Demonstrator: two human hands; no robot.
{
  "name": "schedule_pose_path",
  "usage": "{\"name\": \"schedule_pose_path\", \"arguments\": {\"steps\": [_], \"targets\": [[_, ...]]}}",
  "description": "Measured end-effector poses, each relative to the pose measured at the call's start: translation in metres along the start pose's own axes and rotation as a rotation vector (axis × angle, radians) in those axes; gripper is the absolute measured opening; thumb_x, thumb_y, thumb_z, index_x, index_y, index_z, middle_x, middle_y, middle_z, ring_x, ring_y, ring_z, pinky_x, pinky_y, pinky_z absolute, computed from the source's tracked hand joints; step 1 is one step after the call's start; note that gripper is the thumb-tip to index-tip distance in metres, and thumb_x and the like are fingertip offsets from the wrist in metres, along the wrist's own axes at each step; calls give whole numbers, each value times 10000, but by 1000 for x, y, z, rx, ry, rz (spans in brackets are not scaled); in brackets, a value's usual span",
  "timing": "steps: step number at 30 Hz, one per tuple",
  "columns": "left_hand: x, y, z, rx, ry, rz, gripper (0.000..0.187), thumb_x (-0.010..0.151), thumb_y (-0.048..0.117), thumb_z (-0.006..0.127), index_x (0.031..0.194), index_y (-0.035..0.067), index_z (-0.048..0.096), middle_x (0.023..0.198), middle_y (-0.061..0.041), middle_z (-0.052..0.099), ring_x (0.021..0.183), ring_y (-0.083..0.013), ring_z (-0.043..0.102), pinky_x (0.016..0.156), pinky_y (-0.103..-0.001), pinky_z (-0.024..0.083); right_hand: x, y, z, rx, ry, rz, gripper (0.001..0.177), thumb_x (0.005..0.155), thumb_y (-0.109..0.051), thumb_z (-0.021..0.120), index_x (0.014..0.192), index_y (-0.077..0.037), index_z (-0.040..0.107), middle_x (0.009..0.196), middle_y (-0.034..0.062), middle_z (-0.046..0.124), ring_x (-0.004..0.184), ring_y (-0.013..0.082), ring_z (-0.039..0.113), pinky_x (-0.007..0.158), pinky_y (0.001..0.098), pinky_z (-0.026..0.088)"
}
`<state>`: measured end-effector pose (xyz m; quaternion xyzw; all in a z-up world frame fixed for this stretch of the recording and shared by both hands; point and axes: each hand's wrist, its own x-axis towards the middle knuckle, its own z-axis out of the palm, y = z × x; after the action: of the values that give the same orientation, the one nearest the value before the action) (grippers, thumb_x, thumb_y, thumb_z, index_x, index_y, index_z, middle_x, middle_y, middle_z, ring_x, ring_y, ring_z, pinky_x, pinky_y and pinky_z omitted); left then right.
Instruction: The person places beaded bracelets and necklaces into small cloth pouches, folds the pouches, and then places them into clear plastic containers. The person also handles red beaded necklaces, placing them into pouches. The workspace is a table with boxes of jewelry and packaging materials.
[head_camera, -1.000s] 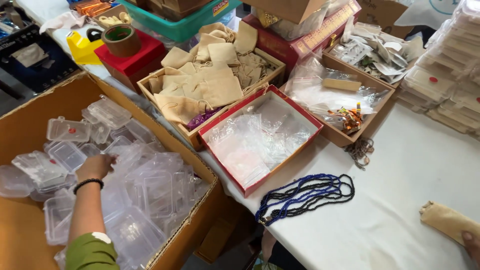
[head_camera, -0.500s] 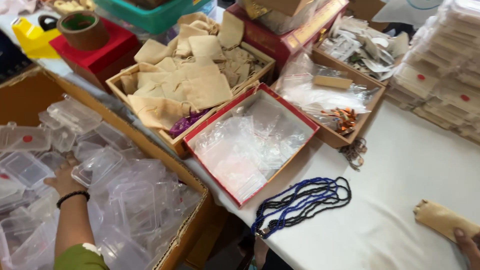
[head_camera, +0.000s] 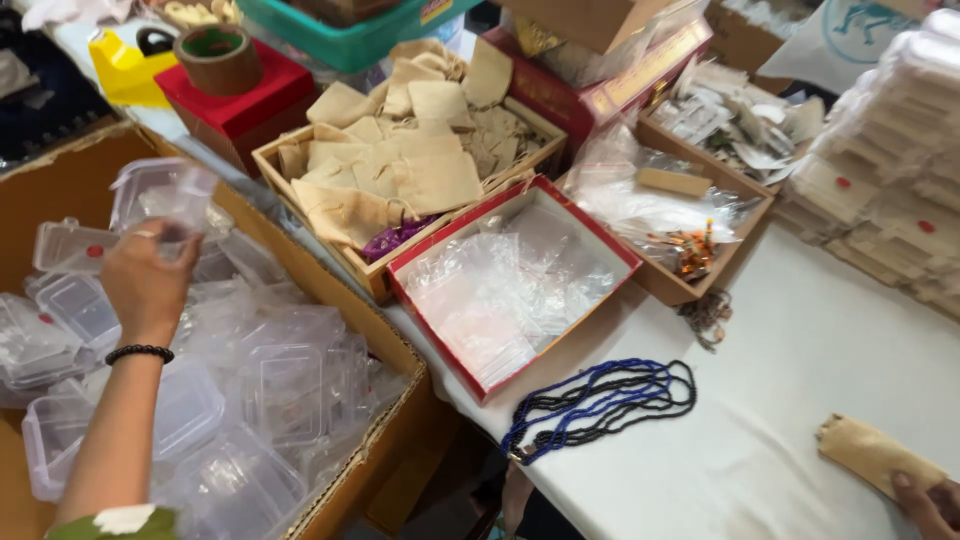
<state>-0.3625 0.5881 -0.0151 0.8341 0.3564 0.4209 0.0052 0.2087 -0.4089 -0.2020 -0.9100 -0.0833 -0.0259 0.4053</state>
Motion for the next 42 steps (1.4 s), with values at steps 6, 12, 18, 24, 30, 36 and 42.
{"name": "schedule_pose_path", "arguments": {"steps": [6, 12, 18, 24, 30, 36, 42], "targets": [[12, 227, -46, -131, 44, 633, 262, 893, 266, 814, 1051, 93, 696, 943, -66, 677, 927, -278, 656, 895, -431, 502, -122, -209, 15, -117, 111, 153, 449, 965, -395, 772, 1070, 42, 761, 828, 147, 737, 821, 209, 661, 784, 336, 508], [-106, 483, -44, -660, -89, 1225, 205, 931, 170, 712, 1126, 120, 672, 851, -29, 608, 779, -193, 643, 652, -358, 504, -137, -228, 24, -44, 180, -3, 441, 905, -393, 782, 1090, 7, 770, 1003, 143, 727, 893, 193, 668, 833, 330, 518], [-222, 648, 55, -642, -250, 1358, 296, 944, 152, 603, 1237, 129, 640, 813, -15, 616, 746, -176, 653, 565, -341, 474, -147, -251, 17, 188, 294, 97, 334, 893, -315, 778, 1009, -3, 762, 875, 82, 751, 784, 130, 639, 726, 290, 510], [-234, 682, 63, -704, -511, 1161, 420, 911, 300, 613, 1281, 103, 628, 916, -114, 656, 769, -269, 673, 634, -419, 520, -151, -269, -5, 137, 529, 254, 297, 885, -289, 779, 873, 4, 734, 773, 65, 719, 693, 115, 612, 681, 281, 493], [-242, 661, 75, -725, -603, 1072, 405, 953, 337, 603, 1303, 148, 681, 1234, -150, 613, 1151, -336, 576, 901, -493, 455, -148, -254, -8, 418, 669, 269, 293, 924, -298, 744, 875, -11, 710, 786, -6, 672, 720, 77, 529, 687, 264, 460], [-224, 661, 68, -788, -698, 1030, 281, 856, 307, 652, 1093, 232, 784, 1519, -169, 426, 1382, -477, 324, 1017, -567, 299, -152, -250, -1, 777, 603, 262, 242, 975, -319, 690, 936, -82, 664, 786, -76, 558, 734, 43, 450, 678, 236, 398], [-215, 657, 77, -1005, -864, 964, 497, 847, 256, 740, 1317, 158, 614, 1597, -131, 330, 1443, -474, 355, 1160, -531, 384, -158, -271, 3, 696, 378, 193, 213, 976, -280, 669, 906, -79, 663, 796, -75, 549, 756, 34, 427, 697, 205, 380]]}}
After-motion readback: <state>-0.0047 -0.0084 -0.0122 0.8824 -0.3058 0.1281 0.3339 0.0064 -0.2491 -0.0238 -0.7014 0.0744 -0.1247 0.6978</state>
